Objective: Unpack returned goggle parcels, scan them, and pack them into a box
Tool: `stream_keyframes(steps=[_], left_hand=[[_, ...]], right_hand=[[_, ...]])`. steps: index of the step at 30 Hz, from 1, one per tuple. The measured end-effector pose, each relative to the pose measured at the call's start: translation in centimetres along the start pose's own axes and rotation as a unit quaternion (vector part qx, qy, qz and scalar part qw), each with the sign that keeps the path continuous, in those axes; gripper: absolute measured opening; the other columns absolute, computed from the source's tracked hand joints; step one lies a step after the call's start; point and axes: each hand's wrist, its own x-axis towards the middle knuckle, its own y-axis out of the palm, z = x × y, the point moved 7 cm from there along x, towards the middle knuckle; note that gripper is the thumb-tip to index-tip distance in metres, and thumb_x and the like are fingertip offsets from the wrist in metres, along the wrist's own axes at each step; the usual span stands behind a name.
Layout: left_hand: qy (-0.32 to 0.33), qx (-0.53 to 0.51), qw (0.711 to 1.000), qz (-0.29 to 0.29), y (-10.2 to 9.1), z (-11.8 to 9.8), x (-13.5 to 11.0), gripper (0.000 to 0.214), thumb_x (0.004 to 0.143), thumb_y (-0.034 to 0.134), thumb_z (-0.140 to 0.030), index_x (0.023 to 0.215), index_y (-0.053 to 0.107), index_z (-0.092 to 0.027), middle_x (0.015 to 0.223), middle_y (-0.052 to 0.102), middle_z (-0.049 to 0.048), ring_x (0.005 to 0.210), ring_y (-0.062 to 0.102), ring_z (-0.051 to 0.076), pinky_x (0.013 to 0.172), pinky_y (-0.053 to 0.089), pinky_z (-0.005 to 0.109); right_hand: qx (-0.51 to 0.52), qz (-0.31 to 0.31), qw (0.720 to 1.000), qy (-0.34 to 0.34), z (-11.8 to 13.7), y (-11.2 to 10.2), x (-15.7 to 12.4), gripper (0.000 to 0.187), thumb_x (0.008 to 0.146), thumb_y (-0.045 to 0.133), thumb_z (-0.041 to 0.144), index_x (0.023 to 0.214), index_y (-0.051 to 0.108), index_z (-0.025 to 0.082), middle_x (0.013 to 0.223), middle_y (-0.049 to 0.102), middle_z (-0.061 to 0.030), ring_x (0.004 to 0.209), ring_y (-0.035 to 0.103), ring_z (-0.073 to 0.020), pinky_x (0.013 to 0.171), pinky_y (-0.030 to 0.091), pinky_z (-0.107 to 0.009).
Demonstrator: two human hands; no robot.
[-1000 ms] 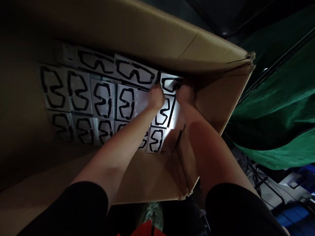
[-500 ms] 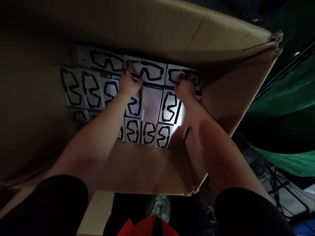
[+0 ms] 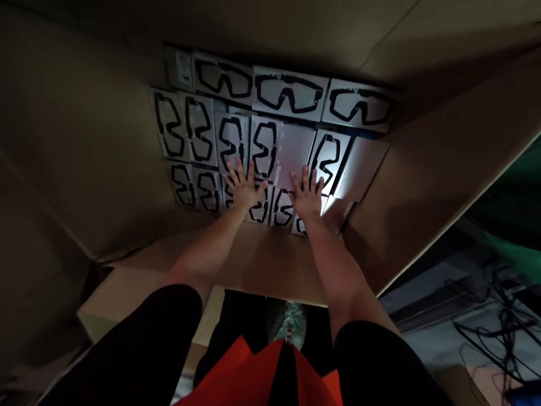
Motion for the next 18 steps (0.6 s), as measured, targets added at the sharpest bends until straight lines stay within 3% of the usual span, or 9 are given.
stream_keyframes(steps=[2,5,7,9,11,13,15,18], left_hand=[[0.007,0.002,1.000,0.009,-0.2,0.1,0.3,0.091,0.104,0.048,-0.068,0.178,0.016,-0.026,0.185,-0.007,0.0097,0.167,-0.017,0.045,0.130,-0.006,0.076],[0.033,0.005,0.997,0.065,-2.0,-0.3,0.0,0.092,0.101,0.058,-0.059,0.177,0.019,-0.025,0.184,-0.009,0.0107,0.167,-0.015,0.046,0.130,-0.002,0.077],[0.045,0.007,0.993,0.108,-4.2,-0.8,-1.3,0.090,0.101,0.061,-0.050,0.177,0.020,-0.025,0.185,-0.004,0.0123,0.168,-0.009,0.047,0.132,0.005,0.073],[0.061,0.009,0.988,0.139,-6.9,-1.4,-3.9,0.083,0.104,0.055,-0.043,0.176,0.021,-0.022,0.184,0.006,0.0136,0.169,0.000,0.043,0.134,0.013,0.063],[0.091,0.011,0.983,0.158,-10.1,-1.7,-7.5,0.073,0.105,0.050,-0.038,0.173,0.031,-0.017,0.181,0.023,0.0157,0.168,0.017,0.037,0.134,0.022,0.050],[0.123,0.012,0.977,0.174,-13.7,-1.3,-12.0,0.062,0.104,0.051,-0.037,0.163,0.049,-0.017,0.169,0.048,0.0161,0.158,0.042,0.032,0.127,0.037,0.040],[0.149,0.016,0.972,0.182,-18.1,0.1,-17.1,0.051,0.101,0.056,-0.036,0.150,0.063,-0.023,0.151,0.067,0.0123,0.142,0.061,0.028,0.116,0.048,0.035],[0.177,0.038,0.967,0.177,-25.5,2.9,-24.7,0.037,0.096,0.062,-0.038,0.130,0.073,-0.030,0.131,0.079,0.0068,0.124,0.073,0.028,0.101,0.057,0.034]], right_hand=[[-0.016,0.032,0.999,0.012,-0.2,0.0,0.5,0.089,0.106,0.052,0.050,0.178,0.004,0.027,0.183,-0.016,-0.0118,0.168,-0.016,-0.0401,0.133,-0.004,-0.069],[-0.025,0.108,0.993,0.048,0.1,-2.2,0.1,0.097,0.102,0.060,0.044,0.177,0.001,0.028,0.182,-0.022,-0.0112,0.168,-0.015,-0.0415,0.132,0.002,-0.071],[-0.005,0.137,0.988,0.066,0.7,-4.9,-1.7,0.087,0.103,0.058,0.040,0.177,0.015,0.025,0.184,-0.009,-0.0137,0.169,-0.004,-0.0425,0.132,0.011,-0.070],[0.051,0.120,0.988,0.077,1.2,-8.2,-5.0,0.072,0.106,0.052,0.037,0.172,0.033,0.018,0.182,0.015,-0.0181,0.168,0.018,-0.0395,0.133,0.024,-0.060],[0.112,0.075,0.986,0.098,1.2,-11.9,-9.9,0.062,0.106,0.052,0.034,0.165,0.047,0.015,0.172,0.041,-0.0207,0.157,0.044,-0.0339,0.127,0.038,-0.047],[0.141,0.028,0.980,0.135,0.9,-15.4,-16.2,0.053,0.105,0.055,0.032,0.155,0.058,0.016,0.154,0.062,-0.0204,0.142,0.061,-0.0316,0.119,0.046,-0.040],[0.148,-0.020,0.972,0.184,0.9,-18.6,-23.5,0.046,0.104,0.053,0.030,0.147,0.065,0.017,0.138,0.073,-0.0188,0.132,0.069,-0.0314,0.113,0.051,-0.038],[0.182,-0.097,0.943,0.262,2.7,-21.5,-35.2,0.045,0.105,0.047,0.030,0.142,0.070,0.019,0.132,0.076,-0.0173,0.127,0.072,-0.0302,0.107,0.055,-0.036]])
